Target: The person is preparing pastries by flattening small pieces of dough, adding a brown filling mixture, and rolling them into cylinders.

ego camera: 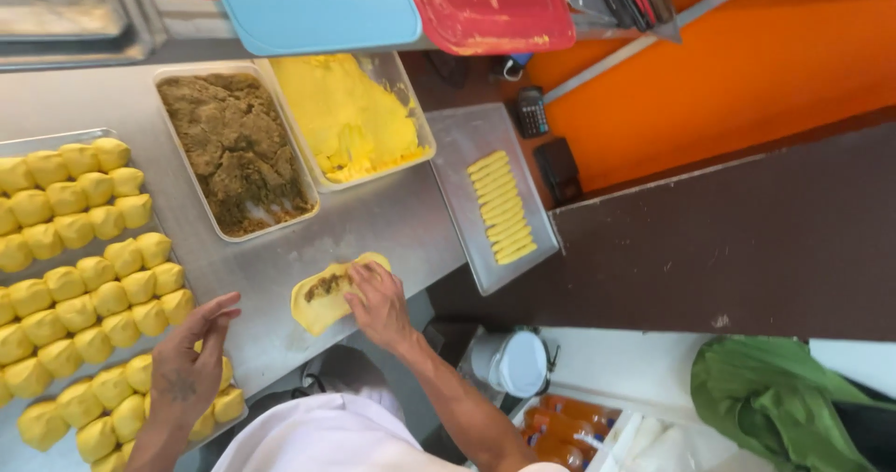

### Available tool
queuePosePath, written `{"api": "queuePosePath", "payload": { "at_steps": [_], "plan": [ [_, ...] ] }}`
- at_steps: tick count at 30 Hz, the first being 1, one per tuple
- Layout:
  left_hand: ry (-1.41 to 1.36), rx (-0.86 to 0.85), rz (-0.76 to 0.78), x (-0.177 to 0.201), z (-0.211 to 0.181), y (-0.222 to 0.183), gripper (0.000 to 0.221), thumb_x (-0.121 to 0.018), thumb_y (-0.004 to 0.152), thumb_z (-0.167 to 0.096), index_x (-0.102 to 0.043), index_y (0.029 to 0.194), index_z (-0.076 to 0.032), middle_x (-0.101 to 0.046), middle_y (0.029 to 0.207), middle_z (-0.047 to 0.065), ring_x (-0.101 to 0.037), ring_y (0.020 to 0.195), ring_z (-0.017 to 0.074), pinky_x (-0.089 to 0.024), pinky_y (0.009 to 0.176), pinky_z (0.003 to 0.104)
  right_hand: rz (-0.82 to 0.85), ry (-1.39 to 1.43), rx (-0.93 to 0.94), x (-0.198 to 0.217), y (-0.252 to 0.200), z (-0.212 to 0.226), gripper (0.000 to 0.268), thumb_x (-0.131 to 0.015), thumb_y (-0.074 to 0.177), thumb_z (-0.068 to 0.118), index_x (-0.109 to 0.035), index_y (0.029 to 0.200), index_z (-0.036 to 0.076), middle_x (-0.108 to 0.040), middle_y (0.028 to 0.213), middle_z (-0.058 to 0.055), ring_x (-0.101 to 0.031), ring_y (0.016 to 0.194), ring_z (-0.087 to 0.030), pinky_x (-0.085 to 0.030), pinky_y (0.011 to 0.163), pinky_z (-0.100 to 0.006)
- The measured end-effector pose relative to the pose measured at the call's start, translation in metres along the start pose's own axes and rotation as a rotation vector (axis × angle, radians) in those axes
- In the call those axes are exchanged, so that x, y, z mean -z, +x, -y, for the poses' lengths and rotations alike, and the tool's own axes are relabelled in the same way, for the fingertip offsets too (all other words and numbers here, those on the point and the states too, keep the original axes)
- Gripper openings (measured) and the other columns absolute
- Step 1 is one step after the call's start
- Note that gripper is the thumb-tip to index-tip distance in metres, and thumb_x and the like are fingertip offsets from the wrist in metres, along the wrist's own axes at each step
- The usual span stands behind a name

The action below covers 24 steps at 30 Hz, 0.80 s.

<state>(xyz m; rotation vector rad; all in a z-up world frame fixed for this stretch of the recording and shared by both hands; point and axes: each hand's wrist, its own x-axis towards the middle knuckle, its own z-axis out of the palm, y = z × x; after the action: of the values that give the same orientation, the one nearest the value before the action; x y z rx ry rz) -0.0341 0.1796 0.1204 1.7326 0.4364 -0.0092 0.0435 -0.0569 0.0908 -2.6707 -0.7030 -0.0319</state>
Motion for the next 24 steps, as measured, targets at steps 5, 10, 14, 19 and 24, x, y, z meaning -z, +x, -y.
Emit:
{"api": "queuePosePath", "payload": {
  "at_steps": [5,10,14,19,24],
  "plan": [
    [-0.089,-0.065,-0.116,-0.011,0.002,-0.006,0.021,-0.047,0.085,-0.007,-0.06,0.101,-0.012,-0.064,0.088,0.003,-0.059,0.083,0.0096,-0.042,0.072,0.022,0.128,-0.143,0.272,-0.003,0.109,-0.004,0.05,-0.063,0.071,0.02,-0.046,0.116,0.006,-0.051,0.117,-0.006,-0.046,0.093,-0.024,-0.041,0.073,-0.034],
    [-0.059,0.144,-0.311,-0.022,-0.012,-0.039,0.023,-0.048,0.085,-0.009,-0.06,0.103,-0.015,-0.063,0.09,0.001,-0.055,0.079,0.0082,-0.039,0.063,0.022,0.654,-0.505,0.422,-0.023,0.175,-0.006,0.02,-0.053,0.062,0.007,-0.049,0.081,0.012,-0.054,0.078,-0.002,-0.058,0.068,-0.026,-0.044,0.049,-0.038],
    [-0.183,0.181,-0.556,-0.055,0.006,-0.061,0.022,-0.046,0.087,-0.002,-0.058,0.105,-0.006,-0.06,0.091,0.006,-0.053,0.089,0.0101,-0.037,0.083,0.022,0.856,-0.607,0.523,-0.02,0.191,-0.006,0.007,-0.049,0.064,0.01,-0.054,0.067,0.013,-0.056,0.066,0.001,-0.057,0.061,-0.018,-0.045,0.045,-0.031],
    [-0.331,0.251,-0.678,-0.086,0.002,-0.076,0.021,-0.043,0.09,-0.003,-0.053,0.108,0.0,-0.056,0.1,0.008,-0.051,0.091,0.0125,-0.037,0.084,0.022,0.867,-0.496,0.583,0.023,0.198,-0.005,0.014,-0.06,0.06,0.023,-0.055,0.063,0.011,-0.054,0.059,-0.001,-0.055,0.056,-0.021,-0.04,0.043,-0.034],
    [-0.341,0.331,-0.55,-0.076,-0.001,-0.073,0.023,-0.042,0.089,-0.005,-0.053,0.108,0.002,-0.056,0.102,0.01,-0.052,0.091,0.0161,-0.04,0.082,0.026,0.292,0.151,0.633,0.065,0.119,-0.027,0.041,-0.047,0.08,0.042,-0.052,0.107,0.011,-0.06,0.095,-0.007,-0.056,0.088,-0.022,-0.04,0.08,-0.04]
  ]
}}
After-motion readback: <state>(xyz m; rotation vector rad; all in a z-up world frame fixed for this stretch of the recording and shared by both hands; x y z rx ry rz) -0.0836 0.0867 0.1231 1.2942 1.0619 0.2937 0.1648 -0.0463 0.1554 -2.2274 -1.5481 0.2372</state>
